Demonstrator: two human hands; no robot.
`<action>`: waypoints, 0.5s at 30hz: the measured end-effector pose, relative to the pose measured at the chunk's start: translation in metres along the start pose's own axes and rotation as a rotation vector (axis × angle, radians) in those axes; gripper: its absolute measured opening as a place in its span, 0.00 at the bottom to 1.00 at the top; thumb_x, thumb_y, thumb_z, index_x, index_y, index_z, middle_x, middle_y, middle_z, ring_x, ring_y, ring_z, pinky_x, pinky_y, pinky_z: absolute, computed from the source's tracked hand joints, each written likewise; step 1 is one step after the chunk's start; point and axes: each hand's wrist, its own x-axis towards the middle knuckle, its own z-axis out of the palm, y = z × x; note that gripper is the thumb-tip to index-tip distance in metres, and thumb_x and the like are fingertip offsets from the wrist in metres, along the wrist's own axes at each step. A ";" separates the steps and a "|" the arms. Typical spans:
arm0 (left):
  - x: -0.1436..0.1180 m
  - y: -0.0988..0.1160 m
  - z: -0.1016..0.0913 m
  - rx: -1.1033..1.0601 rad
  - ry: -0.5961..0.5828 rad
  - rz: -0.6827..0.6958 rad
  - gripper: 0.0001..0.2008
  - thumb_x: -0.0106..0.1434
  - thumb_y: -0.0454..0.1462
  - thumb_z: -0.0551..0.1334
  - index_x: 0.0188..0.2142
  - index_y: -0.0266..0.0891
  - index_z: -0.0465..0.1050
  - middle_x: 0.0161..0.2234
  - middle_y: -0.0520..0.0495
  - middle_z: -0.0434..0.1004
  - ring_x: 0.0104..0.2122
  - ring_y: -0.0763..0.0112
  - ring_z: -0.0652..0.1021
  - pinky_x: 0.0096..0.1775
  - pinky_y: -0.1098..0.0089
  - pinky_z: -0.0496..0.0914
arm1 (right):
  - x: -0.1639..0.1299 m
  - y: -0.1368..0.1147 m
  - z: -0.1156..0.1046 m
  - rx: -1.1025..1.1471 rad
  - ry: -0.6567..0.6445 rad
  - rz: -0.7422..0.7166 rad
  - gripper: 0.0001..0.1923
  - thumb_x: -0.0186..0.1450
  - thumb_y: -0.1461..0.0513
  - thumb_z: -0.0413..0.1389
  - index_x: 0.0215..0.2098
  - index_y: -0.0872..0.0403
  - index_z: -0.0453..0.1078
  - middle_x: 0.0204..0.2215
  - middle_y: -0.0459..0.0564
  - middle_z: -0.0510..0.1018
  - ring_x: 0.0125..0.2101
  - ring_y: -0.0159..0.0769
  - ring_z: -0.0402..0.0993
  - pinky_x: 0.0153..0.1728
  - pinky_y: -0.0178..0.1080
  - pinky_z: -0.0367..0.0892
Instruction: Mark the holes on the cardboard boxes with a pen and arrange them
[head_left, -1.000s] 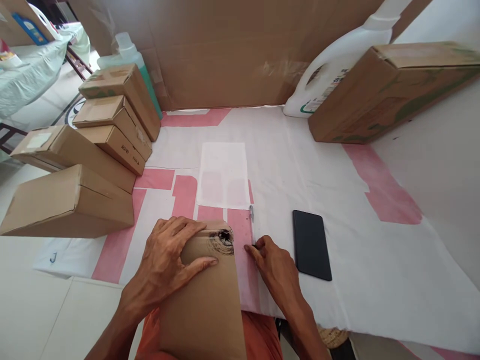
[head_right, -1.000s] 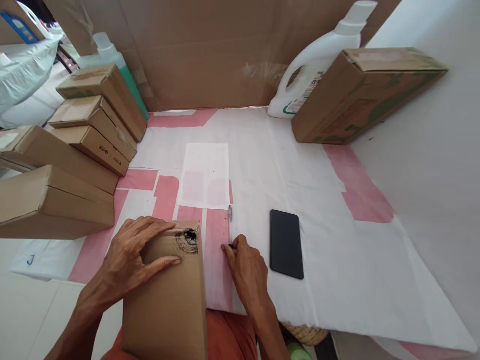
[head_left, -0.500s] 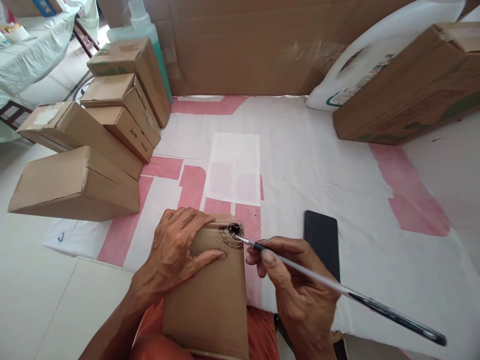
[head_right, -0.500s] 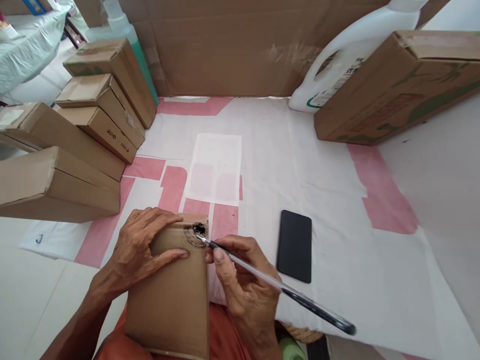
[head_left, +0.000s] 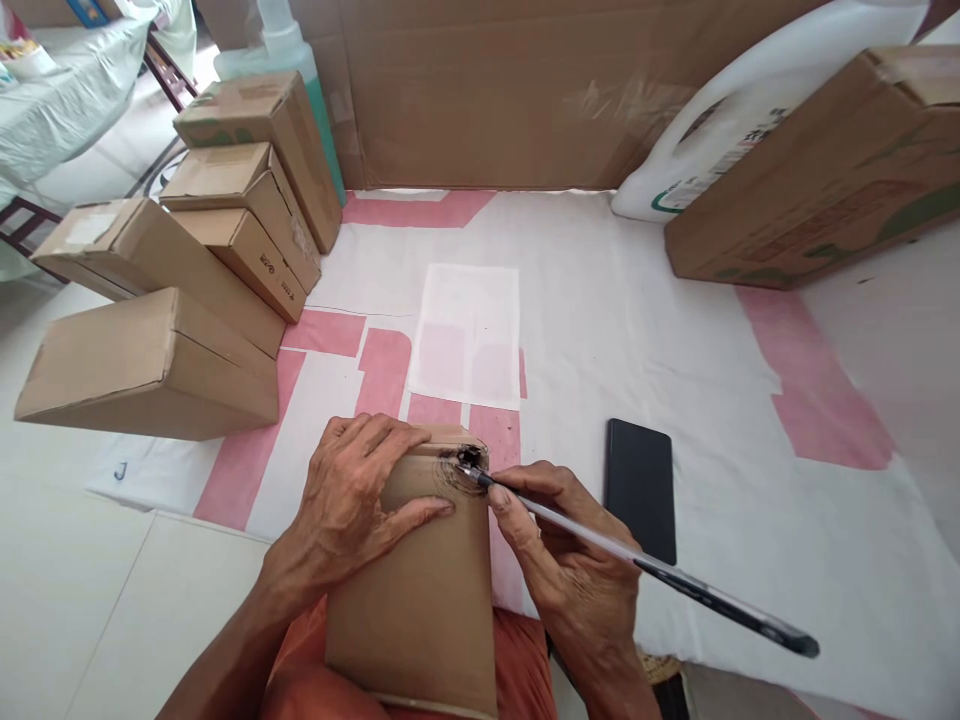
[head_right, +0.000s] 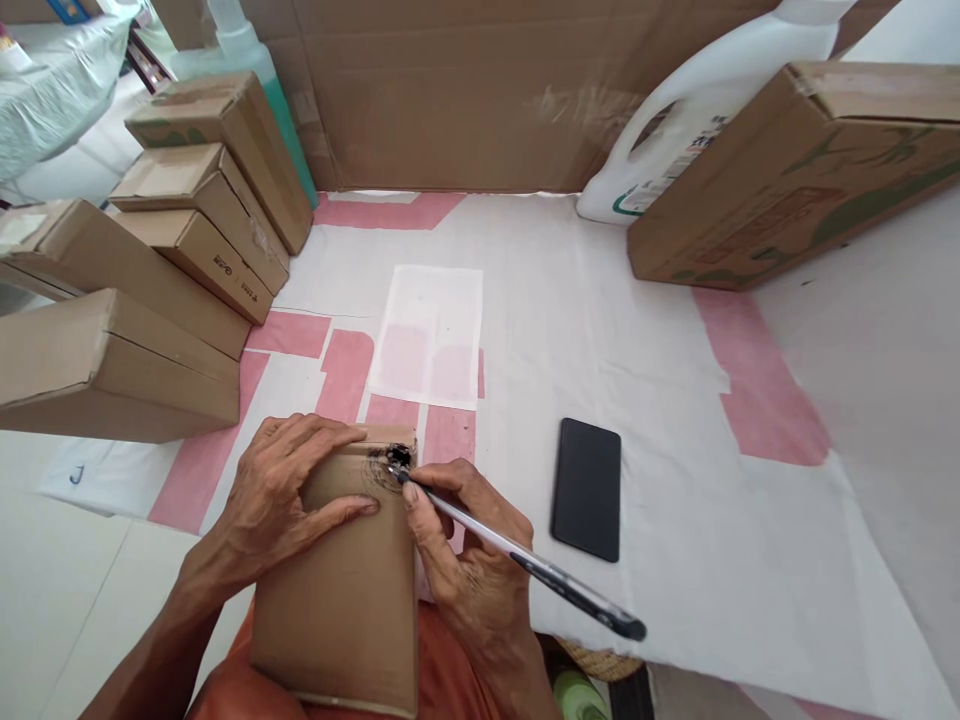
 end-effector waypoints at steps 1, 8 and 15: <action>0.000 0.000 0.000 0.002 0.001 -0.001 0.22 0.66 0.46 0.71 0.55 0.43 0.73 0.47 0.45 0.82 0.46 0.57 0.80 0.47 0.59 0.65 | -0.001 0.000 -0.001 0.006 -0.011 0.007 0.03 0.72 0.65 0.60 0.40 0.49 0.75 0.29 0.42 0.77 0.24 0.29 0.70 0.26 0.33 0.66; 0.000 0.000 0.001 0.010 0.004 -0.013 0.21 0.66 0.46 0.72 0.55 0.43 0.74 0.47 0.44 0.82 0.47 0.57 0.81 0.48 0.59 0.66 | -0.005 0.001 -0.015 0.049 0.003 0.107 0.08 0.71 0.61 0.60 0.33 0.50 0.73 0.24 0.42 0.72 0.21 0.29 0.66 0.20 0.32 0.60; 0.000 -0.001 0.001 0.048 0.023 0.025 0.22 0.64 0.45 0.73 0.55 0.42 0.73 0.47 0.45 0.83 0.45 0.56 0.80 0.48 0.58 0.66 | 0.035 0.037 -0.030 0.085 0.022 0.324 0.13 0.72 0.52 0.59 0.36 0.52 0.71 0.37 0.50 0.82 0.29 0.36 0.78 0.27 0.36 0.70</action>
